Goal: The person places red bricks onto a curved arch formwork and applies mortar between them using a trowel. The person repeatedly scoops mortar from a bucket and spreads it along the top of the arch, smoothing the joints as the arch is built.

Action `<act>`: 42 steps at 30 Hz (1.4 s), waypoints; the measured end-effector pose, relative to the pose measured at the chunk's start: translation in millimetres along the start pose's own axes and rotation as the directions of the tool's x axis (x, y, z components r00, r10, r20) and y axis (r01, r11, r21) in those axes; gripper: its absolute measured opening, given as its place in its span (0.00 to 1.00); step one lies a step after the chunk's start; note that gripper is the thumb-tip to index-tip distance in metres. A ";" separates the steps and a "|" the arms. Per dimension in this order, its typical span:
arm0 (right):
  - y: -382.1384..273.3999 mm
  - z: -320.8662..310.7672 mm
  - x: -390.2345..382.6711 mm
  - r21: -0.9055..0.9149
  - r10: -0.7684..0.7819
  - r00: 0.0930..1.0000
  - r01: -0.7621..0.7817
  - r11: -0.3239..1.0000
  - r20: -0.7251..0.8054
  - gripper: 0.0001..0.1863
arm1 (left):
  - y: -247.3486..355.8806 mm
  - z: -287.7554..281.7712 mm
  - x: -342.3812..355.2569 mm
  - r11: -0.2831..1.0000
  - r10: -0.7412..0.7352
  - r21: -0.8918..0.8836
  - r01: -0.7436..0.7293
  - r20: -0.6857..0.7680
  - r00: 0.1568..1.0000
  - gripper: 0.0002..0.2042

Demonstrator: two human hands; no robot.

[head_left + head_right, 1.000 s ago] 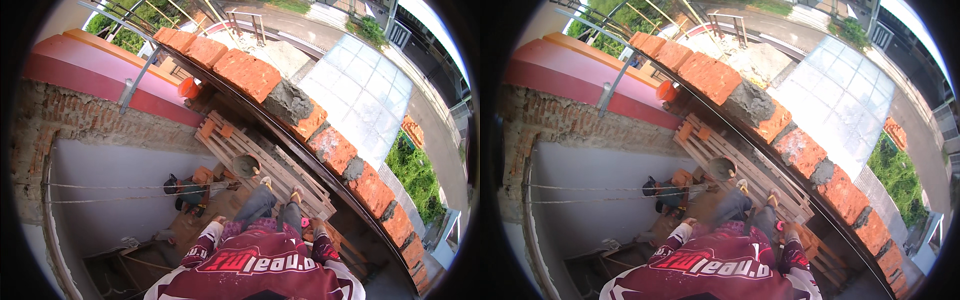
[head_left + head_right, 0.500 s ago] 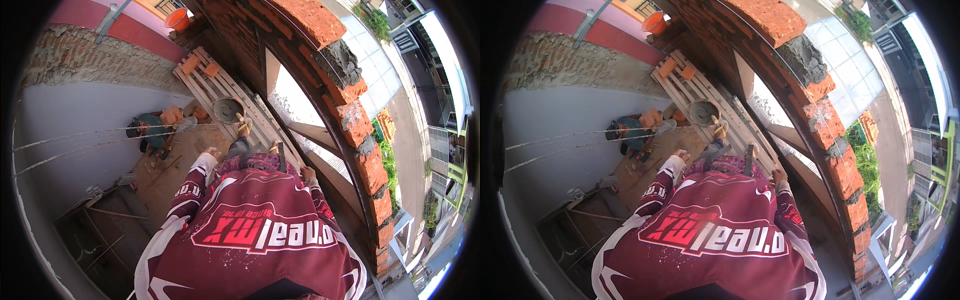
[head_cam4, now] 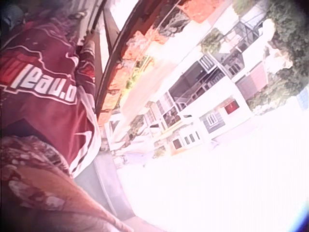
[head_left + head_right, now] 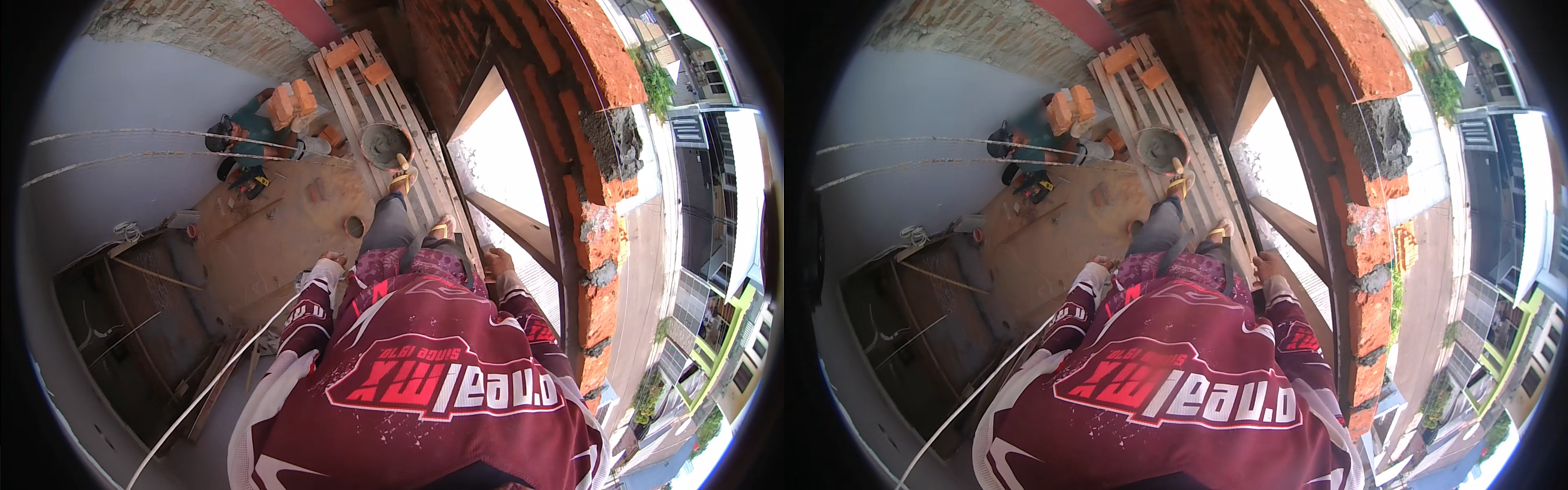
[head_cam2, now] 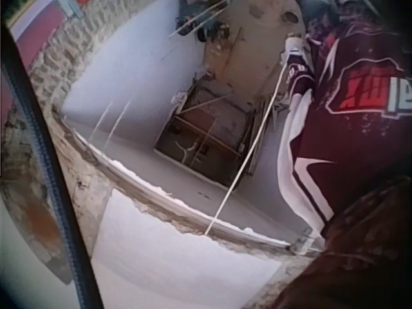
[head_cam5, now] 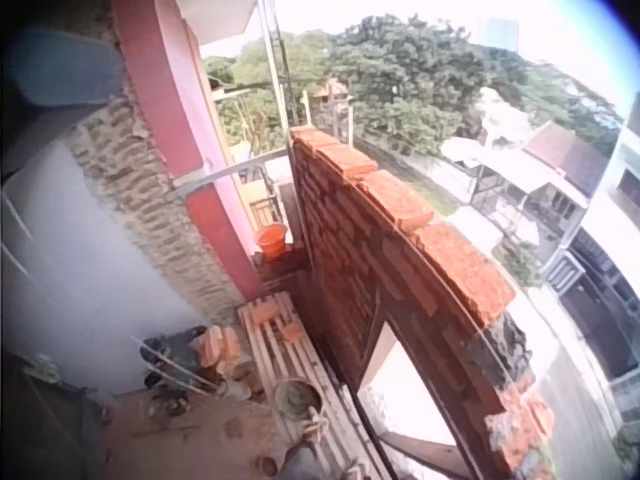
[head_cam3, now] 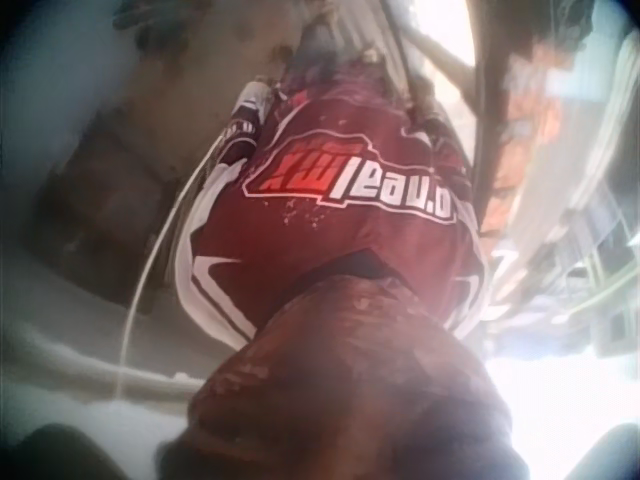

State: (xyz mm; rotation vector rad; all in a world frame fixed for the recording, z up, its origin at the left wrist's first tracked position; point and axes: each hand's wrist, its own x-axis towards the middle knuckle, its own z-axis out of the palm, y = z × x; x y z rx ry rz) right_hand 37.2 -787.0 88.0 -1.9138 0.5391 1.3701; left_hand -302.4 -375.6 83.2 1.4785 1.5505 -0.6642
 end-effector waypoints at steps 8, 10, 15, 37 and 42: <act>52.4 -6.4 14.5 -0.259 0.045 0.998 -0.031 0.965 0.048 0.29 | -76.3 39.8 -64.4 0.814 0.127 -0.578 -0.061 0.074 0.989 0.18; 62.2 -10.7 17.6 -0.265 0.047 0.996 -0.026 0.964 0.075 0.28 | -93.5 49.9 -61.0 0.882 0.128 -0.463 -0.088 0.057 0.990 0.18; 71.2 -19.4 15.3 -0.268 0.073 0.997 -0.066 0.961 0.018 0.28 | -116.7 59.0 -48.5 0.951 0.122 -0.288 -0.112 0.017 0.992 0.20; 74.4 -3.2 -15.8 -0.262 0.133 0.991 -0.126 0.957 0.009 0.22 | -30.8 70.0 -92.0 0.987 0.162 0.023 -0.162 0.006 0.987 0.23; 55.7 9.3 7.3 -0.355 0.080 0.996 -0.059 0.933 0.046 0.25 | -46.2 88.1 -78.4 0.986 0.004 -0.169 0.006 0.060 0.998 0.24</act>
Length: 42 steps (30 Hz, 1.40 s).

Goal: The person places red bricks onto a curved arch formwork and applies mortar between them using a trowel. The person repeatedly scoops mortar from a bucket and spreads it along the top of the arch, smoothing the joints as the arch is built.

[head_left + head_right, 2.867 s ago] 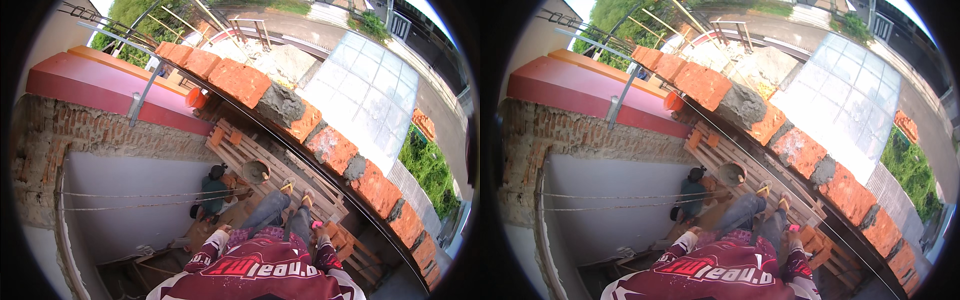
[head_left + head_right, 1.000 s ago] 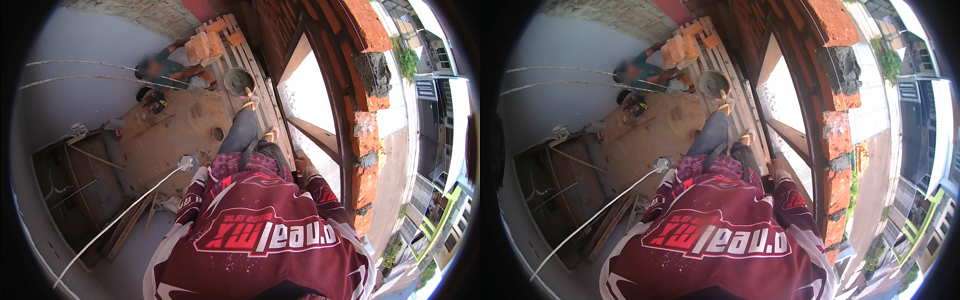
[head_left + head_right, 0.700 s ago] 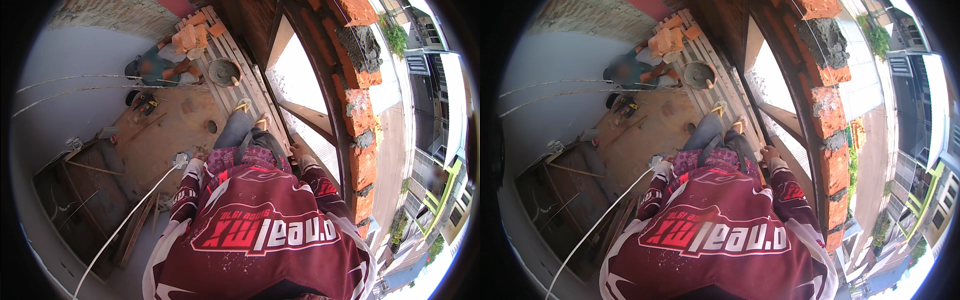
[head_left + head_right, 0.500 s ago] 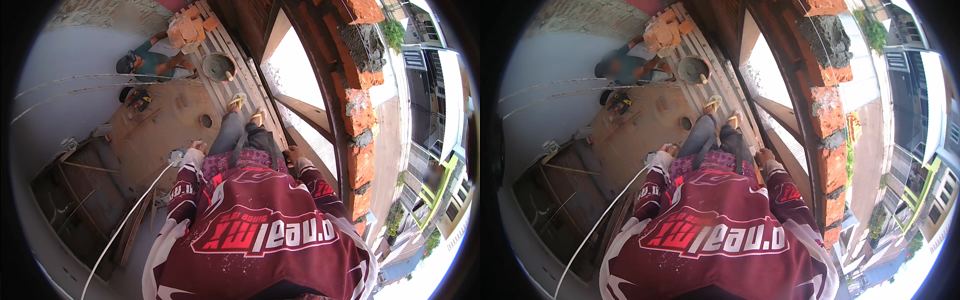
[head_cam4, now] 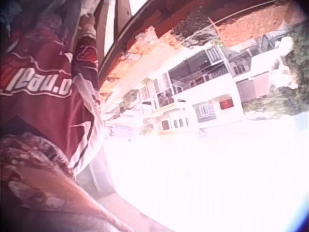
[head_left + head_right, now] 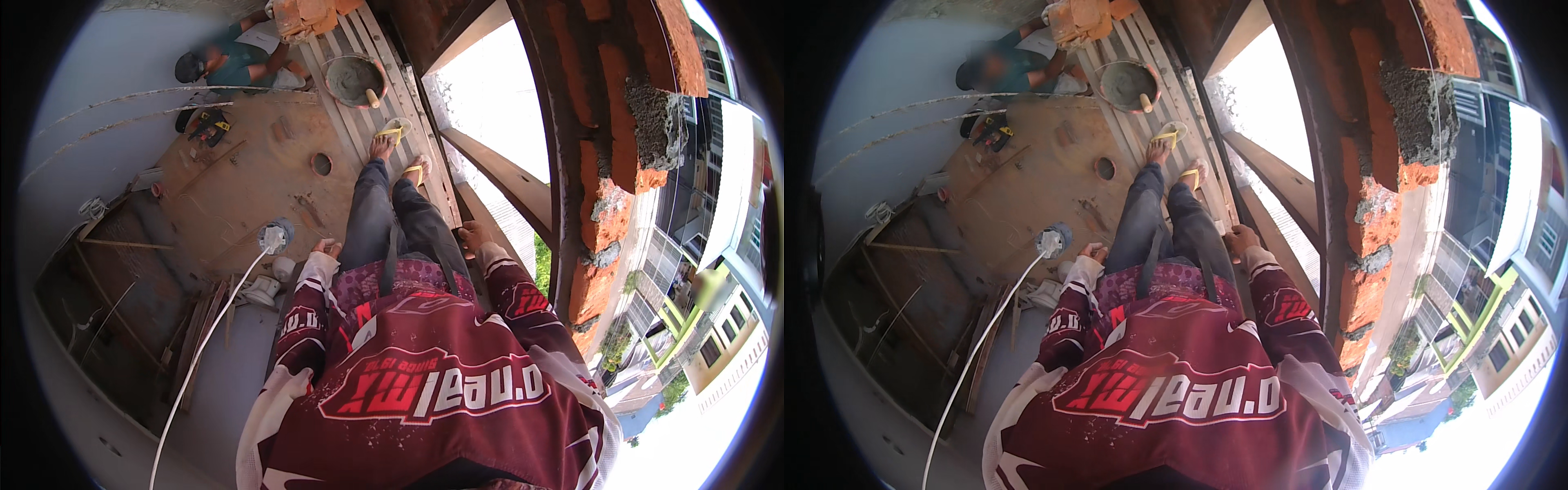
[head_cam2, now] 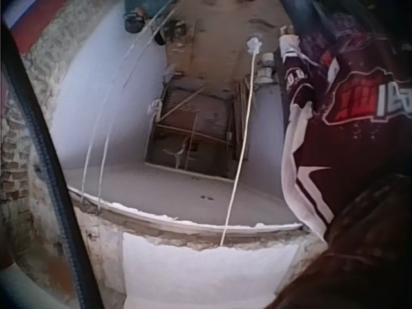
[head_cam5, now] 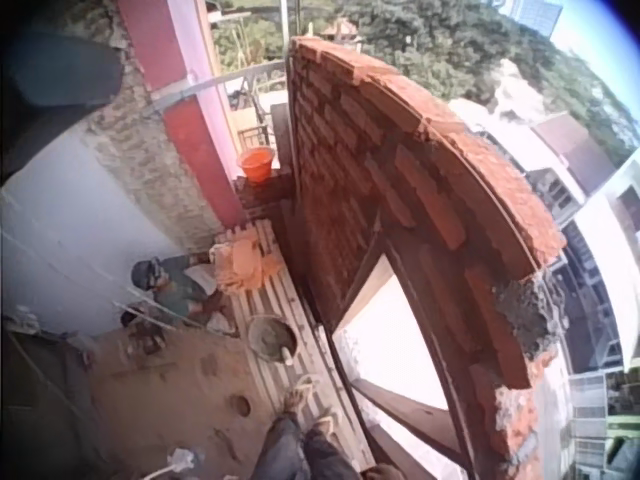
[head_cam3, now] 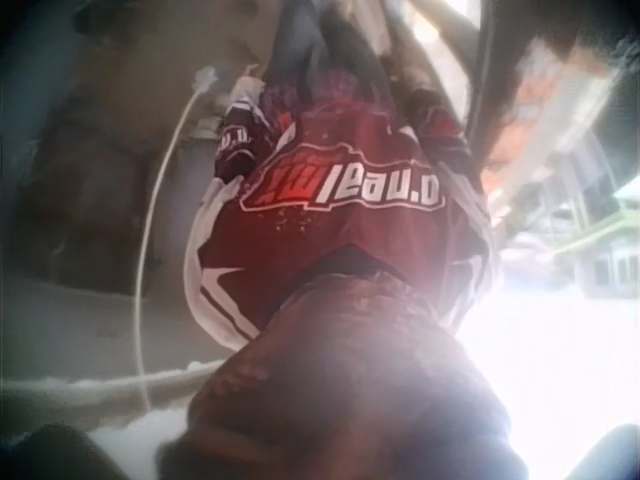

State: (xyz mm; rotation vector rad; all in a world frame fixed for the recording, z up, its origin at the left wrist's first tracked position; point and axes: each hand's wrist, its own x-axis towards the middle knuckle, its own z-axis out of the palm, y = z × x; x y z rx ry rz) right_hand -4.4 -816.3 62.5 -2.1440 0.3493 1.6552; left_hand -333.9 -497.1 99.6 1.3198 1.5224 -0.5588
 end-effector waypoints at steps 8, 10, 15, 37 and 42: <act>-81.1 21.8 129.1 -0.460 -0.113 0.987 0.152 0.875 0.111 0.23 | 38.2 65.4 21.2 0.955 -0.121 0.280 0.099 0.061 0.991 0.40; -130.4 34.1 178.0 -0.586 -0.168 0.983 0.175 0.791 0.068 0.26 | 59.2 93.1 31.8 0.863 -0.210 0.497 0.090 0.190 0.959 0.52; -260.5 107.7 292.5 -0.548 -0.489 0.871 0.431 0.717 0.045 0.32 | 65.7 138.6 80.2 0.752 -0.429 0.626 0.209 0.223 0.875 0.61; -335.8 136.7 298.9 0.757 -0.308 0.906 -0.021 0.653 0.291 0.17 | 50.1 156.0 167.5 0.727 -0.413 0.645 0.236 0.136 0.901 0.57; -315.9 144.4 320.3 0.864 -0.259 0.913 -0.161 0.477 0.313 0.13 | 54.1 149.9 167.1 0.692 -0.403 0.693 0.202 0.139 0.905 0.55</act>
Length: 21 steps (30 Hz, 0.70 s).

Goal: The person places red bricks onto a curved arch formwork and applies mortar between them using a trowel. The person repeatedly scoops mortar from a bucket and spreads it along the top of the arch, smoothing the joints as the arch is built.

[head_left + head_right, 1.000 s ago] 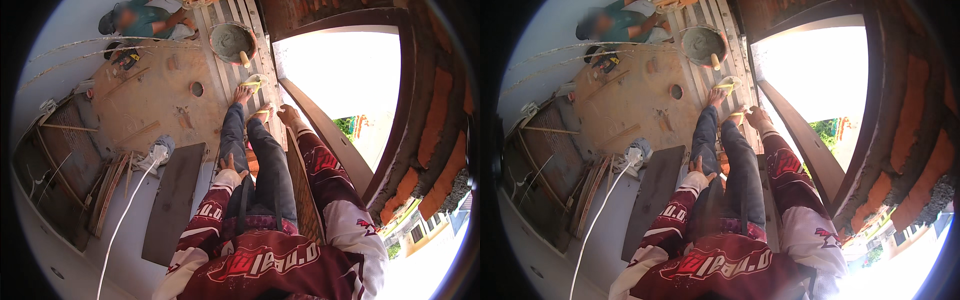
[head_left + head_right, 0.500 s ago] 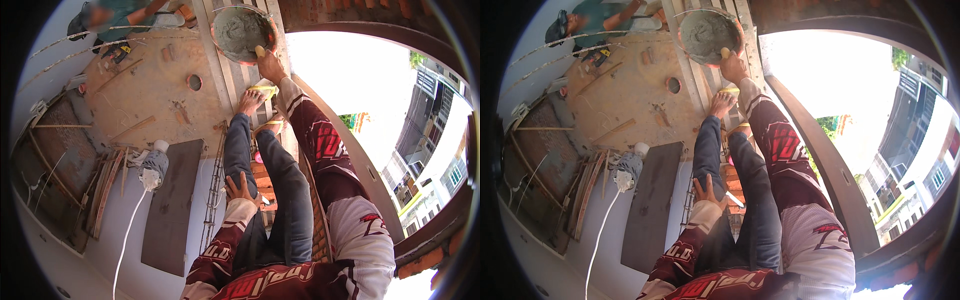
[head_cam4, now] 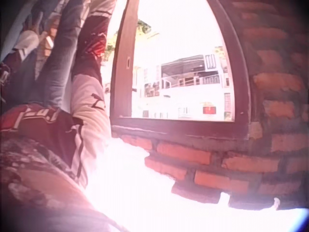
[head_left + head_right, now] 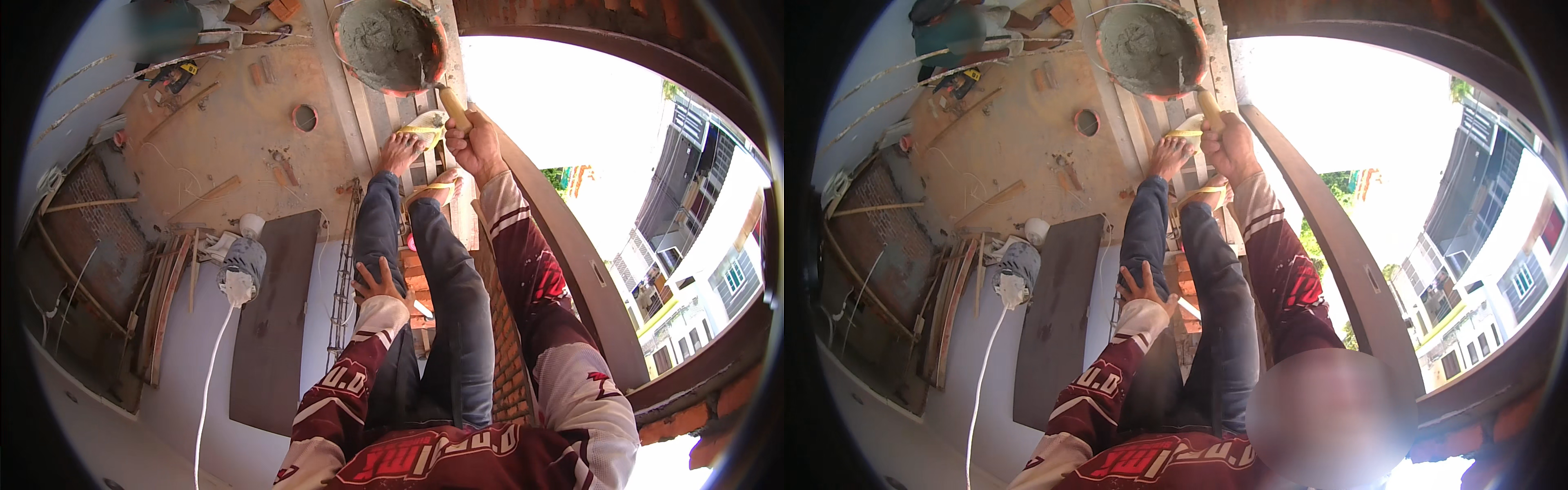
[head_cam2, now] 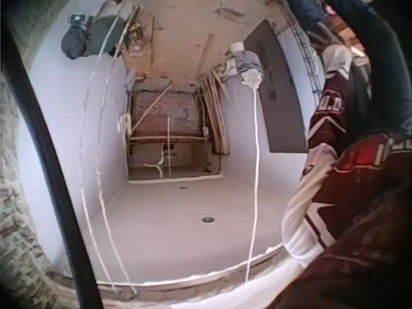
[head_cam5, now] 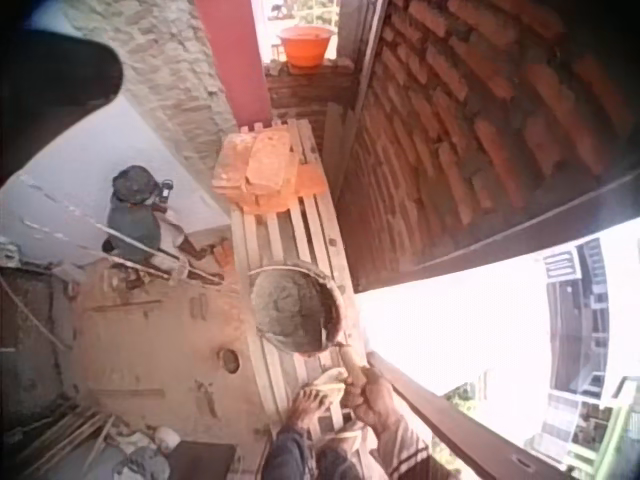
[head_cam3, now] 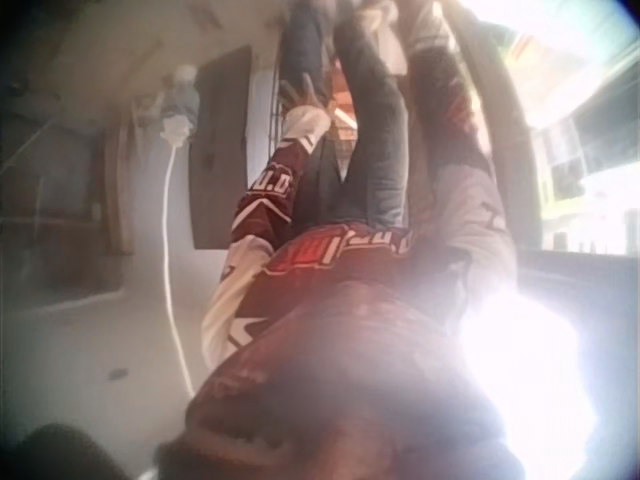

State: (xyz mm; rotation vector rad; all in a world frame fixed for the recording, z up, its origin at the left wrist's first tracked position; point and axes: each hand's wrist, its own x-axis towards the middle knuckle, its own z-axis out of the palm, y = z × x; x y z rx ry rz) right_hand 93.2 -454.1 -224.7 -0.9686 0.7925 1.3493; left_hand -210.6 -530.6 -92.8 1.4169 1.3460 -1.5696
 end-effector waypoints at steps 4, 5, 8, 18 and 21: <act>2.3 -18.4 7.5 0.085 -0.098 0.991 0.090 0.992 0.093 0.14 | 0.1 -7.1 -0.8 1.000 -0.024 0.019 0.024 0.016 1.000 0.54; 1.5 -20.0 7.2 0.128 -0.095 0.992 0.083 0.988 0.084 0.14 | 0.5 -9.0 -0.7 0.999 -0.022 0.023 0.022 0.015 1.000 0.54; 0.5 -16.4 4.5 0.089 -0.003 0.993 0.014 0.996 -0.122 0.14 | 2.1 -12.9 0.8 0.999 0.000 0.045 0.000 0.000 1.000 0.53; 1.2 -82.0 -82.3 -0.681 -0.006 1.000 0.010 0.732 0.009 0.20 | 4.6 -14.6 4.3 0.994 -0.033 0.107 0.033 0.004 0.999 0.52; 14.8 -107.0 -79.8 -0.987 -0.184 0.974 -0.111 0.118 -0.132 0.21 | 6.5 -15.1 2.0 0.990 -0.019 0.140 0.017 0.016 1.000 0.52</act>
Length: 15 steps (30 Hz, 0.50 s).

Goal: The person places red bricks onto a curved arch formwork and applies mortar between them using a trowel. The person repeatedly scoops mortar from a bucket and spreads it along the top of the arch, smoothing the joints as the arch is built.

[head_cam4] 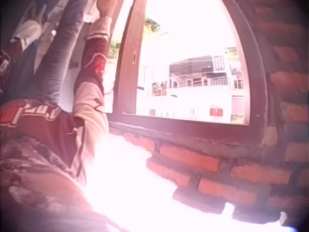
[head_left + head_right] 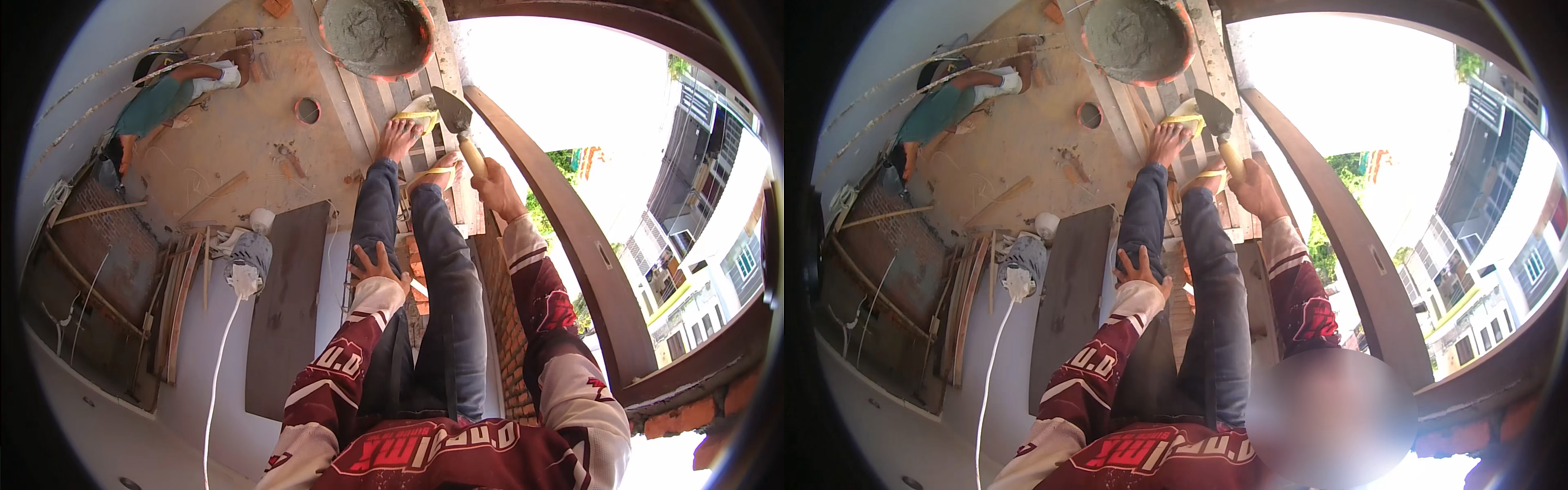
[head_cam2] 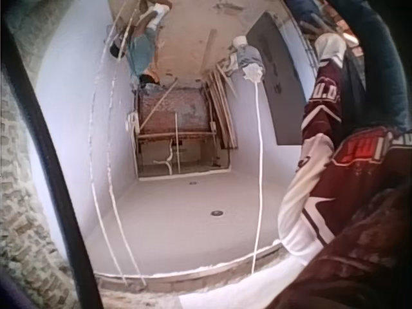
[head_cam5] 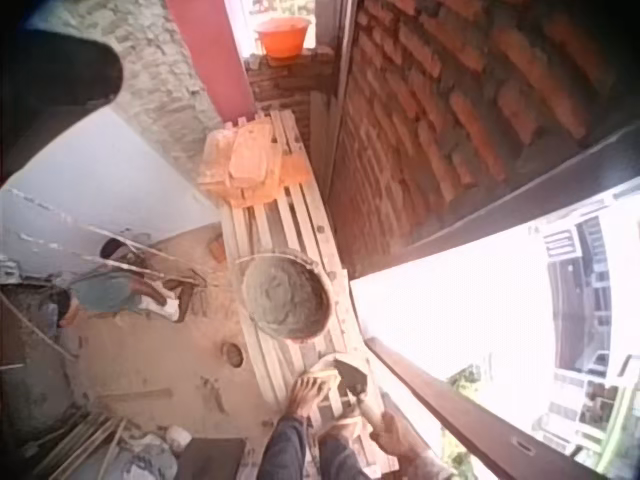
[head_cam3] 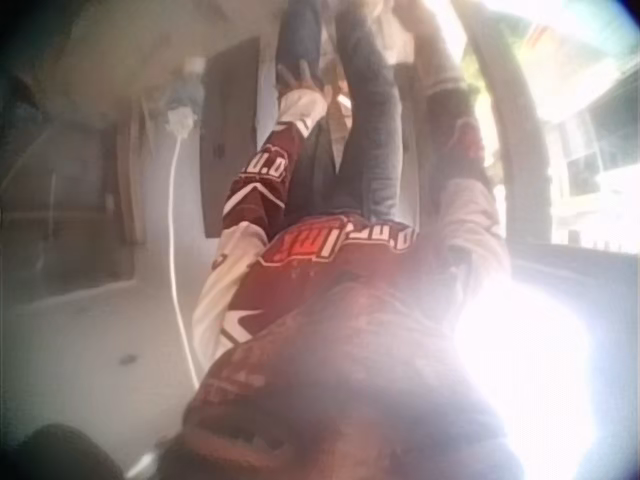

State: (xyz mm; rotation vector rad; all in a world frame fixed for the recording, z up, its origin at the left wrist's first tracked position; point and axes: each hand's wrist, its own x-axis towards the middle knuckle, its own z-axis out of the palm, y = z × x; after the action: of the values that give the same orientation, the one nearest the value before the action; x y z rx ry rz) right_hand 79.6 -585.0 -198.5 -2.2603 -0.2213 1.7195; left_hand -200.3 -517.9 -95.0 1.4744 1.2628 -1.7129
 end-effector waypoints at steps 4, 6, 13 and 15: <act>27.2 28.0 6.9 -0.366 0.067 0.997 -0.053 0.929 0.027 0.25 | 1.1 -1.1 -0.5 0.999 -0.017 0.027 0.017 0.016 1.000 0.51; 41.6 42.6 8.1 -0.338 0.058 0.998 -0.047 0.940 0.022 0.22 | 0.6 -0.5 0.7 1.000 -0.016 0.023 0.016 0.014 1.000 0.51; 81.0 81.5 14.4 -0.326 0.066 0.997 -0.074 0.943 -0.037 0.21 | -6.1 3.4 4.4 1.000 -0.006 0.019 0.006 -0.007 1.000 0.49; 85.3 88.7 15.7 -0.310 0.092 0.993 -0.110 0.944 -0.073 0.21 | -8.0 2.5 3.7 1.000 -0.006 0.019 0.006 -0.008 1.000 0.49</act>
State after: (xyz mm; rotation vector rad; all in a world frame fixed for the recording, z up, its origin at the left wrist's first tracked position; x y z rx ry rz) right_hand -5.7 -648.9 -261.9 -2.5848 -0.3989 1.7734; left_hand -209.2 -516.2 -96.2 1.4913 1.2600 -1.7290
